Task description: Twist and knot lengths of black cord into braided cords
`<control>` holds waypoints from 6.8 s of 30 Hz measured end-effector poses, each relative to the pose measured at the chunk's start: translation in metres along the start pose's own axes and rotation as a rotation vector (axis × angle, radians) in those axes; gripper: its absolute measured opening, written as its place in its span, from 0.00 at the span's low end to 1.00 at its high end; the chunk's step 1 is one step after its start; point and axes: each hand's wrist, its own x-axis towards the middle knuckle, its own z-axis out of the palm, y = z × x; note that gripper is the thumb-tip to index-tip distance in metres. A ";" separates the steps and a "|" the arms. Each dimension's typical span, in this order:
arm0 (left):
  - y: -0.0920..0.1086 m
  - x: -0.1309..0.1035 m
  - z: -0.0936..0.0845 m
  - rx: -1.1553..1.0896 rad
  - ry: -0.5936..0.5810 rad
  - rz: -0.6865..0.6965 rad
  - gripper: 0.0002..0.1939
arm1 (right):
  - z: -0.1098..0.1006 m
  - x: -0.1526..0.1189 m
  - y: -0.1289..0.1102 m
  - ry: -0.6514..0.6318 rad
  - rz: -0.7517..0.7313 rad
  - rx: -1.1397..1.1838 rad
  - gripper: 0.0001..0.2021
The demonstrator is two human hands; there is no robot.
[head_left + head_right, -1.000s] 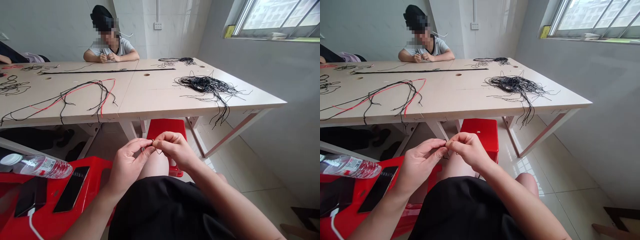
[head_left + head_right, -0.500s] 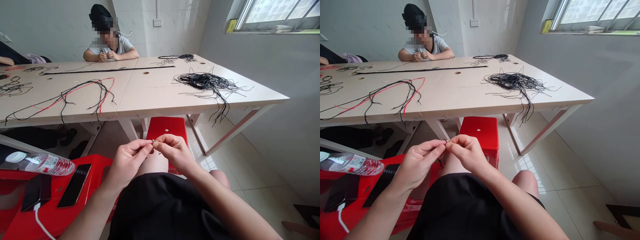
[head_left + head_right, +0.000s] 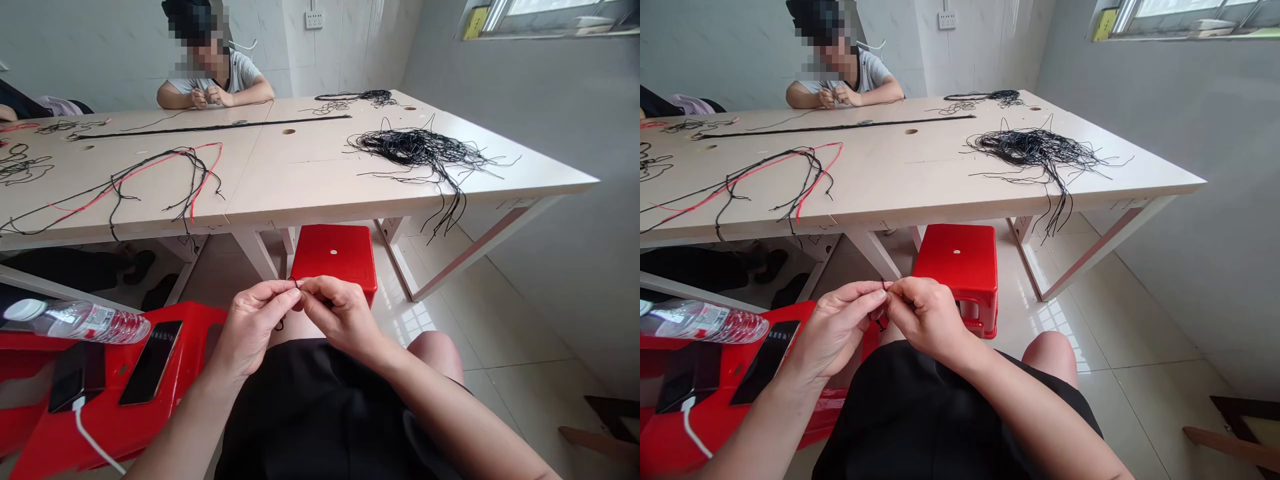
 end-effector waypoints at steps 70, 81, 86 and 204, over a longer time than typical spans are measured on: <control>0.068 0.043 0.015 0.509 -0.108 0.228 0.07 | 0.044 -0.088 0.050 -0.652 0.441 -0.562 0.21; 0.082 0.009 0.031 0.463 -0.206 0.172 0.10 | 0.049 -0.041 0.024 0.167 -0.425 -0.471 0.35; 0.084 -0.004 0.031 0.416 -0.262 0.077 0.09 | 0.040 -0.016 0.026 0.533 -0.521 -0.569 0.40; 0.029 0.014 0.018 -0.004 -0.265 -0.280 0.11 | -0.039 -0.015 -0.020 -0.331 -0.224 -0.815 0.08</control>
